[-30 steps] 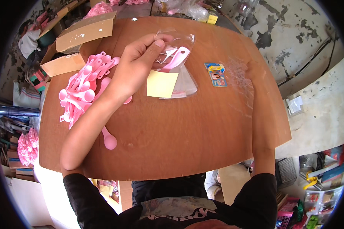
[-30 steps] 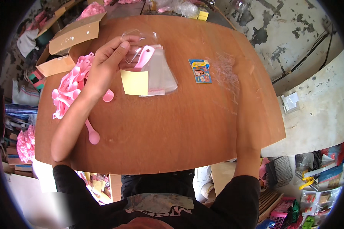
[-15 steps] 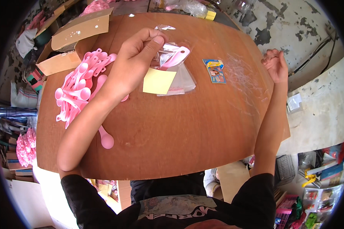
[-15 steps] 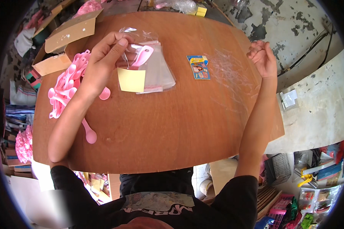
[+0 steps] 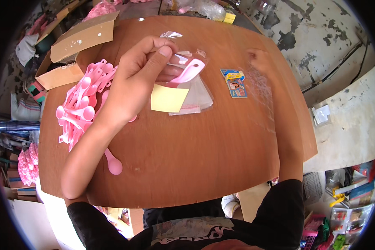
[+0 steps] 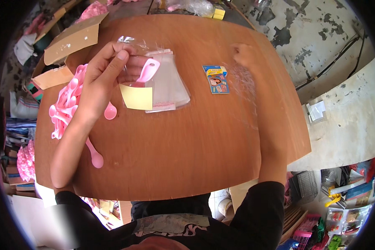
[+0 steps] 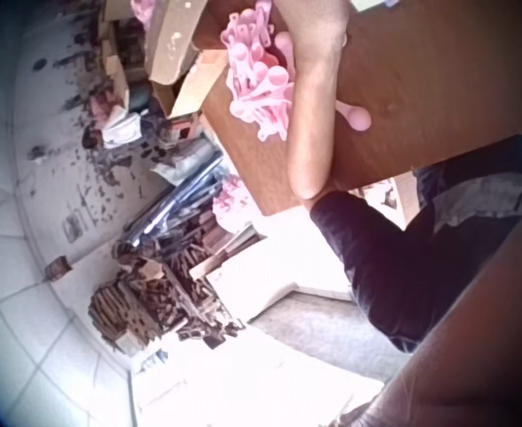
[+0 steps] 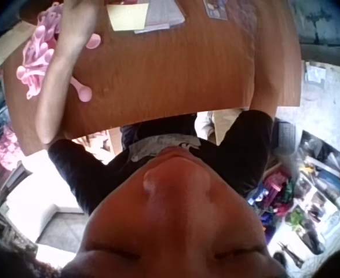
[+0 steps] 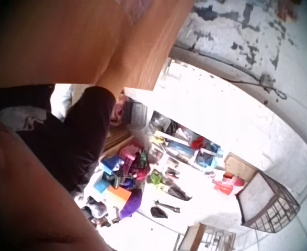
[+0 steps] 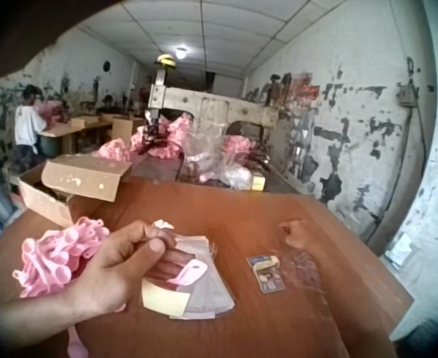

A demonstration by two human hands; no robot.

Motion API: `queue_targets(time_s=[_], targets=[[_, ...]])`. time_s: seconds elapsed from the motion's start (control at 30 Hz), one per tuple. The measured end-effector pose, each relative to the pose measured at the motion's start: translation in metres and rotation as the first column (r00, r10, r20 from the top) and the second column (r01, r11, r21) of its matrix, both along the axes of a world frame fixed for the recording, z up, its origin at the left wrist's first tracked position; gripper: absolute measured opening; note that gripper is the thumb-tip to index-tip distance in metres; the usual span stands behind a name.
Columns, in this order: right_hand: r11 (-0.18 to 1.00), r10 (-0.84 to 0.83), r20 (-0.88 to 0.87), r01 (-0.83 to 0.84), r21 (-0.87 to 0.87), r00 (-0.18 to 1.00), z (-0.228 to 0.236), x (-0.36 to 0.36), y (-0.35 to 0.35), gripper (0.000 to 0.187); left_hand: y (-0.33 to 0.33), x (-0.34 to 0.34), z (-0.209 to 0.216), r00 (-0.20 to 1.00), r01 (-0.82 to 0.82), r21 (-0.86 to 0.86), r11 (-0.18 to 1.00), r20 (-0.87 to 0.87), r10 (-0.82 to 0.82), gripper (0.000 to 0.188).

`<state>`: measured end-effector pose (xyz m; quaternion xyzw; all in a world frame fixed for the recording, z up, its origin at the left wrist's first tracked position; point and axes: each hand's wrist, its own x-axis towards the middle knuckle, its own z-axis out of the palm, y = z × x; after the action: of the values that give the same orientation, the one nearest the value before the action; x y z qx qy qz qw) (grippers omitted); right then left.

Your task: Packaging small pink plastic spoons and yellow cards into clear plastic zip bags.

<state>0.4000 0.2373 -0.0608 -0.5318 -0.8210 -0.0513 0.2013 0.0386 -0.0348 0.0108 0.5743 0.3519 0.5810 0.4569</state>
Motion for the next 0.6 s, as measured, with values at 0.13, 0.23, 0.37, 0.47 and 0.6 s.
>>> queue_targets(time_s=[0.13,0.23,0.37,0.47,0.6], targets=[[0.995,0.098,-0.039,-0.099,-0.009,0.994,-0.020,-0.018,0.038,0.027,0.003,0.003,0.000,0.997,0.072,0.041,0.997,0.012,-0.073,0.023],[0.973,-0.219,0.039,0.221,-0.071,0.975,-0.009,-0.067,0.020,0.025,-0.001,0.000,-0.001,1.000,0.026,0.024,0.999,-0.004,-0.026,0.024],[0.940,-0.333,0.031,0.334,-0.066,0.943,-0.019,-0.048,0.043,0.028,0.000,0.005,-0.001,0.999,0.043,0.042,0.998,0.001,-0.043,0.025],[0.948,-0.041,-0.127,-0.002,-0.319,0.991,-0.007,-0.021,0.040,0.024,-0.001,0.005,-0.002,0.999,0.031,0.041,0.999,0.014,-0.032,0.025],[0.786,0.027,-0.667,-0.428,-0.447,0.745,0.061,0.025,-0.012,0.023,0.003,0.002,-0.002,0.998,0.061,0.025,0.998,0.021,-0.061,0.024]])
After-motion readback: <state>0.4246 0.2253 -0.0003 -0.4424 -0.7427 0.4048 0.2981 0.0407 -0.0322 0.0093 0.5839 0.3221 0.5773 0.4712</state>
